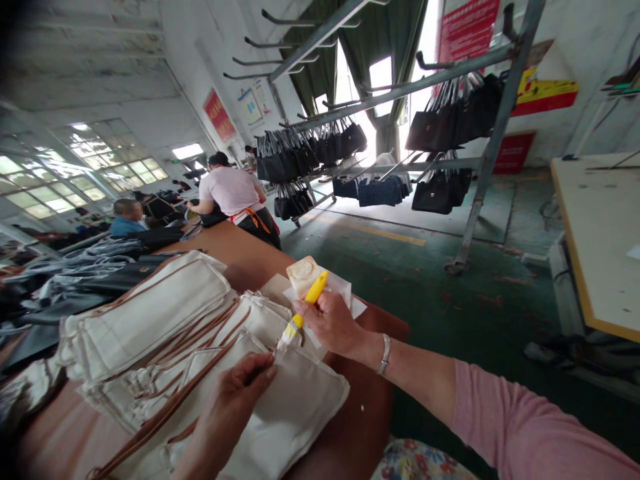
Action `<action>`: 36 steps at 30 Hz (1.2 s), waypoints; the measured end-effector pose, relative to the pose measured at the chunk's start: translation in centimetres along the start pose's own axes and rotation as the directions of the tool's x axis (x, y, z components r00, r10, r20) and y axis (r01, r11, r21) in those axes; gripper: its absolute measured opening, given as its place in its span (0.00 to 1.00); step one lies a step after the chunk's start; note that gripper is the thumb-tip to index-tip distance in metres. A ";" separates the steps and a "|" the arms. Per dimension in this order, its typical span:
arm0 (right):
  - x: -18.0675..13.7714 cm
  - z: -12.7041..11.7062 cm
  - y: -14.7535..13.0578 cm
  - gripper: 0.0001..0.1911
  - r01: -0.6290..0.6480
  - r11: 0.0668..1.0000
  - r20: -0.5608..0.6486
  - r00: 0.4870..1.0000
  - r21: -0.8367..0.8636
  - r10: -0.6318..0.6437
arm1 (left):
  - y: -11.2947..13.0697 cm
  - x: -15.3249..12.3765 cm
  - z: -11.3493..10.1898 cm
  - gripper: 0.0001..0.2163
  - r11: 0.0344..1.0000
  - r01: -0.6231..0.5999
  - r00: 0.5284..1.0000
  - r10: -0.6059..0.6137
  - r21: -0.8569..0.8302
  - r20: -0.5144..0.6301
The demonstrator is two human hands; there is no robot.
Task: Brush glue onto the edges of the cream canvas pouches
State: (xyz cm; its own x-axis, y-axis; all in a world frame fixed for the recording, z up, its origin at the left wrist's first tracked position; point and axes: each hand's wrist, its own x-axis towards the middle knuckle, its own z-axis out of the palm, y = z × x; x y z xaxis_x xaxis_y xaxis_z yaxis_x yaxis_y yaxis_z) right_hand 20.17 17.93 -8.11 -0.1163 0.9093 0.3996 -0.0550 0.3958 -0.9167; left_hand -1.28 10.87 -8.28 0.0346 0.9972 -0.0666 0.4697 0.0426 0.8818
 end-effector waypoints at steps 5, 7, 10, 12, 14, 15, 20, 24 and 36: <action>0.5 -0.9 0.1 0.18 0.005 0.998 -0.113 0.994 0.065 0.003 | 1.0 -1.8 0.6 0.10 0.975 -0.143 0.986 0.155 0.168 -0.059; 0.8 -1.6 -0.5 0.18 -0.006 0.994 -0.109 0.994 0.109 0.018 | 1.1 -2.5 1.2 0.08 0.925 -0.255 0.954 0.287 0.281 -0.081; 0.6 -2.2 -1.6 0.18 -0.042 0.988 -0.023 0.999 0.149 0.046 | 0.7 -3.3 2.1 0.05 0.801 -0.413 0.872 0.485 0.433 -0.066; 0.1 -2.3 -2.3 0.17 -0.058 0.990 0.080 0.996 0.132 0.048 | 0.3 -3.6 2.6 0.04 0.724 -0.464 0.831 0.556 0.511 -0.033; -0.5 -2.6 -3.0 0.16 -0.049 0.996 0.211 0.977 0.071 0.033 | -0.1 -3.8 2.8 0.04 0.667 -0.493 0.806 0.591 0.558 0.005; -0.7 -2.8 -3.3 0.16 -0.031 0.999 0.284 0.958 0.024 0.023 | -0.2 -3.9 2.8 0.04 0.647 -0.500 0.798 0.602 0.575 0.016; -1.1 -4.4 -5.3 0.15 0.128 0.982 0.409 0.910 -0.139 -0.061 | -0.6 -4.2 2.8 0.04 0.583 -0.472 0.786 0.618 0.661 0.016; -1.5 -3.7 -5.7 0.15 0.130 0.987 0.218 0.970 -0.092 -0.108 | -0.5 -4.2 2.9 0.04 0.519 -0.489 0.757 0.652 0.701 0.044; -3.5 -6.6 -7.3 0.10 0.064 0.993 0.060 0.996 0.099 -0.071 | 3.5 -5.6 1.2 0.04 0.825 -0.047 0.994 0.097 0.563 -0.060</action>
State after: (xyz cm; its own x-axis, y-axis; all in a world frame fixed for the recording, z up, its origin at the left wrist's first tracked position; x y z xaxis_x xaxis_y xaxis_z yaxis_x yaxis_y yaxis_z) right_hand 27.50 12.72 -2.86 -0.1714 0.8697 0.4628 -0.1607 0.4388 -0.8841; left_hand 1.21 5.37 -5.41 0.0271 0.9985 0.0472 0.8824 -0.0461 0.4682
